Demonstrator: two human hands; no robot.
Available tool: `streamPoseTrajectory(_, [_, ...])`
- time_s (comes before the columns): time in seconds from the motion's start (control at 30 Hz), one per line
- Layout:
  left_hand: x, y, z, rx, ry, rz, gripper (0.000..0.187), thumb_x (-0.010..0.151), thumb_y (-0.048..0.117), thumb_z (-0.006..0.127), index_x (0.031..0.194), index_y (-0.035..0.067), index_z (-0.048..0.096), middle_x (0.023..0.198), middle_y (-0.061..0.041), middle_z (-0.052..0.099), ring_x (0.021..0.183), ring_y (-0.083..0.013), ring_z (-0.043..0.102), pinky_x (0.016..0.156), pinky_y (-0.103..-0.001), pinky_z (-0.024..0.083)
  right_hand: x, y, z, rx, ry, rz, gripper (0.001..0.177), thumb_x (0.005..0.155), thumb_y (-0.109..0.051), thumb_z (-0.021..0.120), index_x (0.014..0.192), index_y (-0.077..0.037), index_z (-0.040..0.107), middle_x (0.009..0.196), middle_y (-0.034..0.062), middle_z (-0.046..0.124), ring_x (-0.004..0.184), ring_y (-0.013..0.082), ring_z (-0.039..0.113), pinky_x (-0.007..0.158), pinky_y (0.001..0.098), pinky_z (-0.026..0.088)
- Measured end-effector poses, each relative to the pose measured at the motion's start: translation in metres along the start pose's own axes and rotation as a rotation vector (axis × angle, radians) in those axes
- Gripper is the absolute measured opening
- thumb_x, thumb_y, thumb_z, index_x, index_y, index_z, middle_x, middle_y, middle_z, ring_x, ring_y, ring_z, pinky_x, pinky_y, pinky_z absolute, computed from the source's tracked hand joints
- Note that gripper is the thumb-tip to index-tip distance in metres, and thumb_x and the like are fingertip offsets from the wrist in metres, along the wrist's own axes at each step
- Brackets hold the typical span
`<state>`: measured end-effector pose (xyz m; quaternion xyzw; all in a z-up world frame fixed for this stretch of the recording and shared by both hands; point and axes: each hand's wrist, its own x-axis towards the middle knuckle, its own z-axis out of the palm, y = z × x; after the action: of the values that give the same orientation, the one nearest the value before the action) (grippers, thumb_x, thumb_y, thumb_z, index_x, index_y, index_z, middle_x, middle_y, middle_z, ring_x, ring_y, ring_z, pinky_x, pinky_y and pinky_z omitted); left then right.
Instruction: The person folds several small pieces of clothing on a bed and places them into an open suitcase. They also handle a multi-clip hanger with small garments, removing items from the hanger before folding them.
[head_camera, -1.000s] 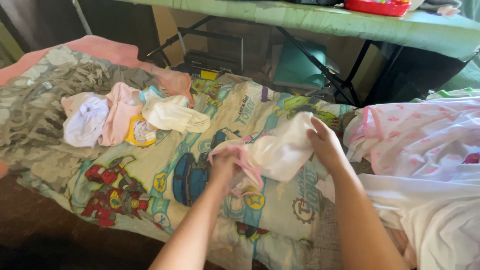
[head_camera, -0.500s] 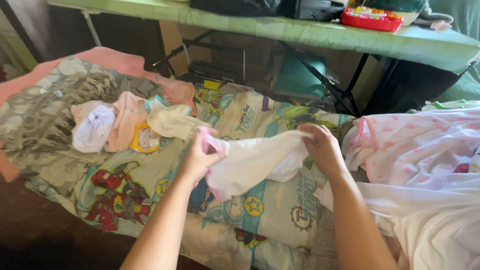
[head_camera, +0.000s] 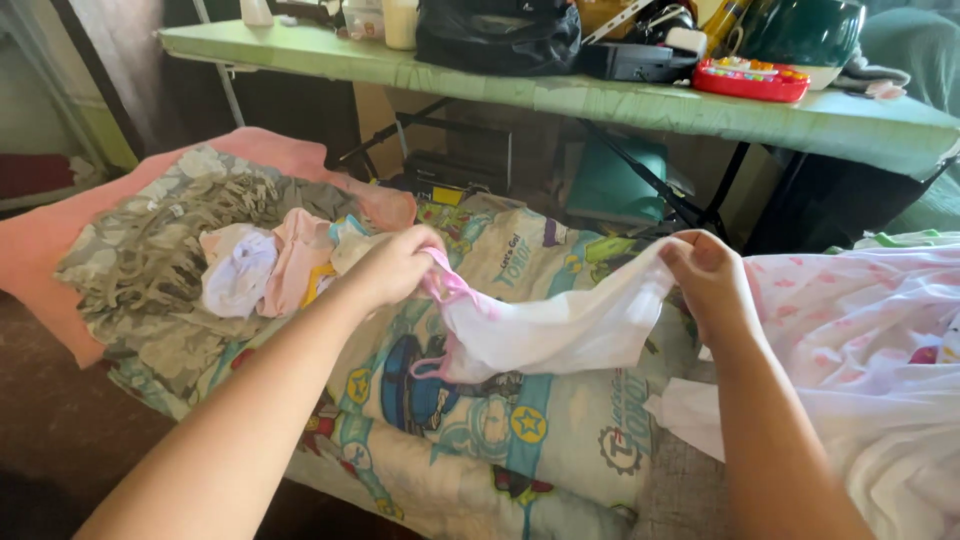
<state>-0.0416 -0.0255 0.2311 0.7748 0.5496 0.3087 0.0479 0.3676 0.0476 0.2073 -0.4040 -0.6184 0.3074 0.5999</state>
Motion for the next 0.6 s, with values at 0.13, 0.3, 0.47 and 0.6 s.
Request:
streamPoseTrajectory(0.13, [-0.005, -0.012, -0.018, -0.899, 0.005, -0.612, 0.017, 0.093, 0.017, 0.047, 0.097, 0.011, 0.062, 0.086, -0.009, 0.069, 0.085, -0.0264, 0.075, 0.082, -0.045, 0.061, 0.017, -0.023, -0.001, 0.096, -0.012, -0.062, 0.016, 0.101, -0.018, 0.069, 0.107, -0.002, 0.069, 0.090, -0.0016, 0.068, 0.076, 0.0062, 0.060, 0.067, 0.0224, 0.048])
streamPoseTrajectory(0.3, [0.018, -0.035, -0.044, -1.262, 0.044, -0.685, 0.020, 0.090, 0.024, 0.047, 0.089, 0.013, 0.063, 0.092, -0.005, 0.076, 0.091, -0.0215, 0.073, 0.089, -0.039, 0.059, 0.060, -0.015, 0.011, 0.164, 0.029, 0.155, 0.018, 0.101, -0.023, 0.071, 0.101, -0.005, 0.070, 0.088, -0.0009, 0.068, 0.072, 0.0087, 0.060, 0.064, 0.0256, 0.049])
streamPoseTrajectory(0.47, [0.071, -0.096, 0.005, -1.163, 0.155, -0.518, 0.020, 0.091, 0.024, 0.061, 0.102, 0.009, 0.068, 0.101, -0.008, 0.073, 0.101, -0.0245, 0.072, 0.099, -0.044, 0.059, 0.104, 0.070, 0.046, 0.144, 0.090, 0.468, 0.024, 0.095, -0.030, 0.074, 0.107, -0.011, 0.068, 0.087, -0.0007, 0.065, 0.068, 0.0118, 0.058, 0.058, 0.0312, 0.047])
streamPoseTrajectory(0.6, [0.016, -0.109, 0.091, 0.032, 0.530, -0.336, 0.048, 0.080, 0.022, 0.075, 0.125, 0.010, 0.061, 0.124, -0.018, 0.063, 0.116, -0.0368, 0.061, 0.095, -0.046, 0.050, 0.083, 0.192, 0.050, 0.140, 0.033, 0.452, 0.033, 0.098, -0.032, 0.070, 0.120, -0.008, 0.064, 0.086, 0.0042, 0.054, 0.068, 0.0187, 0.051, 0.056, 0.0383, 0.042])
